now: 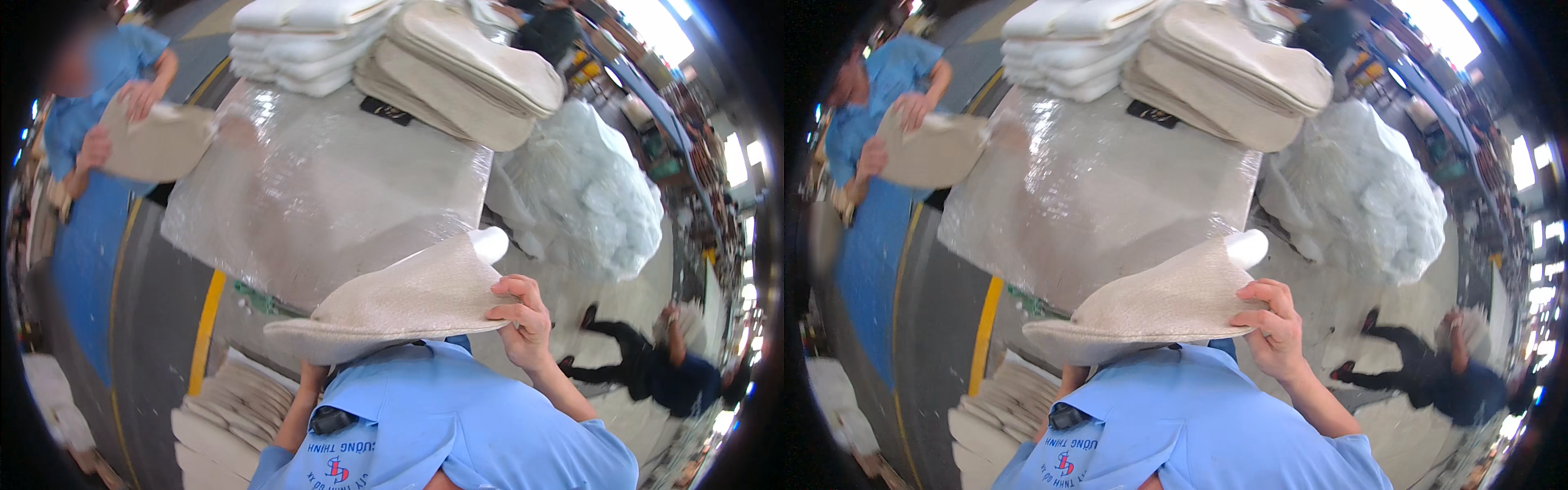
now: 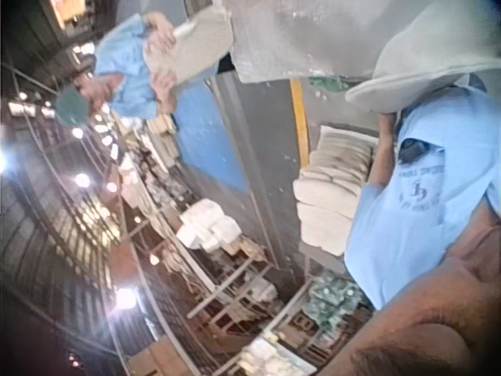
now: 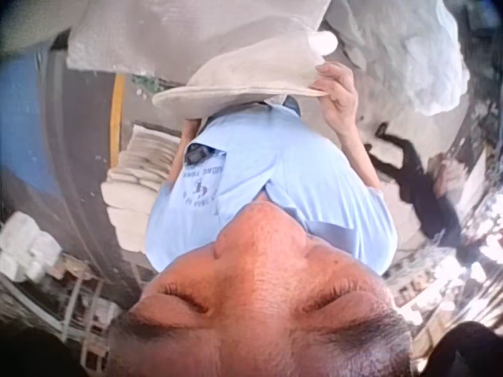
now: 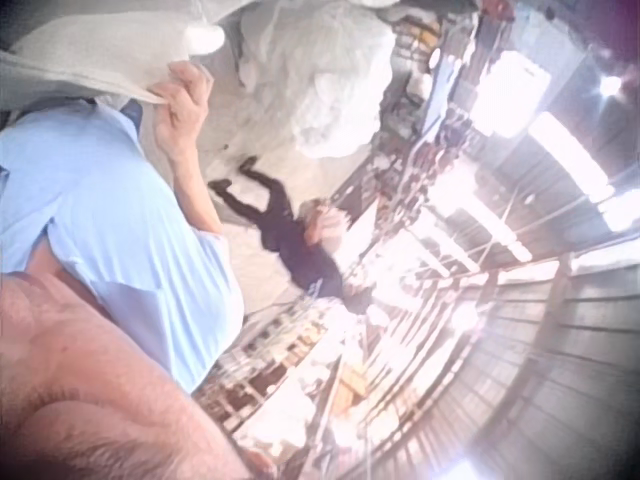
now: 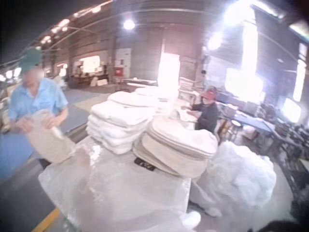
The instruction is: The person inserts foam inserts into fabric cushion covers at a work table. They pick up a cover, open it, place a foam insert inside, and smooth the edges before stacking the finished item. The process repeats with multiple covers and foam pieces.
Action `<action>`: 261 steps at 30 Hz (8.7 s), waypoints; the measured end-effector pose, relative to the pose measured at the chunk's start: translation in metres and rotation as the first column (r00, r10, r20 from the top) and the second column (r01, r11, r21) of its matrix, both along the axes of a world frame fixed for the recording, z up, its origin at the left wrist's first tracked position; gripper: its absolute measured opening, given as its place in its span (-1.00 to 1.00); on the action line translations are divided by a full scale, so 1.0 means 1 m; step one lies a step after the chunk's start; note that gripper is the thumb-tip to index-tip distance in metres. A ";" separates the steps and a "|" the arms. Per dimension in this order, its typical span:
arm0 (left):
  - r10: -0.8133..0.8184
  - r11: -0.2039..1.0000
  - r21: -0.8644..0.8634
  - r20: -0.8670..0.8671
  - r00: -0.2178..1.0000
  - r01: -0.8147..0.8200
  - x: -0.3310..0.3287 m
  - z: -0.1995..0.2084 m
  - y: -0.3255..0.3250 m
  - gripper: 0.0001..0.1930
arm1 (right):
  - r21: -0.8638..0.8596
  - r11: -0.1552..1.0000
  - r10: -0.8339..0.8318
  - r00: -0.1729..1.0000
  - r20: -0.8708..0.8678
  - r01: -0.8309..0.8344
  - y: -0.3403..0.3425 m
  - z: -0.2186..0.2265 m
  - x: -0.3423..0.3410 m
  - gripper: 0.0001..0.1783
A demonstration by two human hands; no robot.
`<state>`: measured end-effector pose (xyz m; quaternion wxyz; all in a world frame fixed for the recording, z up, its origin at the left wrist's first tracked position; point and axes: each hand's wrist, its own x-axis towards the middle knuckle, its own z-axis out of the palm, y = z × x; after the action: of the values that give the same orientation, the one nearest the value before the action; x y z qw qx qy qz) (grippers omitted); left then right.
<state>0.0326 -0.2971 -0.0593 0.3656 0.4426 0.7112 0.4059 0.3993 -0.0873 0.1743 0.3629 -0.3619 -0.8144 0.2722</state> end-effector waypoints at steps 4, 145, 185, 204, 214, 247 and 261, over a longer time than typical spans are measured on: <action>0.036 0.973 -0.231 0.187 0.982 0.008 -0.018 0.016 -0.023 -0.67 | 0.047 0.998 0.040 0.994 -0.098 -0.036 0.003 -0.007 -0.024 -0.59; -0.766 -0.148 -0.704 -0.363 -0.531 0.695 0.218 0.266 0.327 -0.65 | -0.746 0.660 -0.396 0.807 -0.439 -0.081 -0.024 -0.101 0.010 -0.81; -0.852 0.371 -0.269 0.283 0.441 0.889 0.219 0.093 0.391 -0.64 | -0.816 0.577 -0.776 0.307 -0.551 -0.005 0.048 -0.188 0.003 -0.69; -0.548 0.496 -0.405 0.540 0.639 0.768 0.215 0.054 0.378 -0.67 | -0.965 0.243 -0.923 0.330 -0.199 0.097 0.041 -0.200 -0.002 -0.70; -0.785 0.381 -0.410 0.330 0.524 0.829 0.226 0.059 0.384 -0.60 | -0.939 -0.115 -0.993 0.005 0.120 -0.325 0.084 -0.172 -0.012 -0.51; -0.683 0.379 -0.583 0.348 0.642 0.719 0.104 0.063 0.331 -0.51 | -0.828 -0.180 -0.943 0.332 -0.008 -0.532 0.104 -0.244 -0.003 -0.19; -0.425 0.884 -0.257 -0.094 0.900 0.390 0.119 0.017 0.302 -0.66 | -0.723 -0.068 -0.910 0.340 -0.238 -0.687 0.096 -0.255 0.004 -0.20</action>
<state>0.1515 0.0046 -0.0428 0.4385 0.5654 0.6693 0.2002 0.4028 0.0082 -0.0804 0.3755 -0.3664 0.1266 0.8419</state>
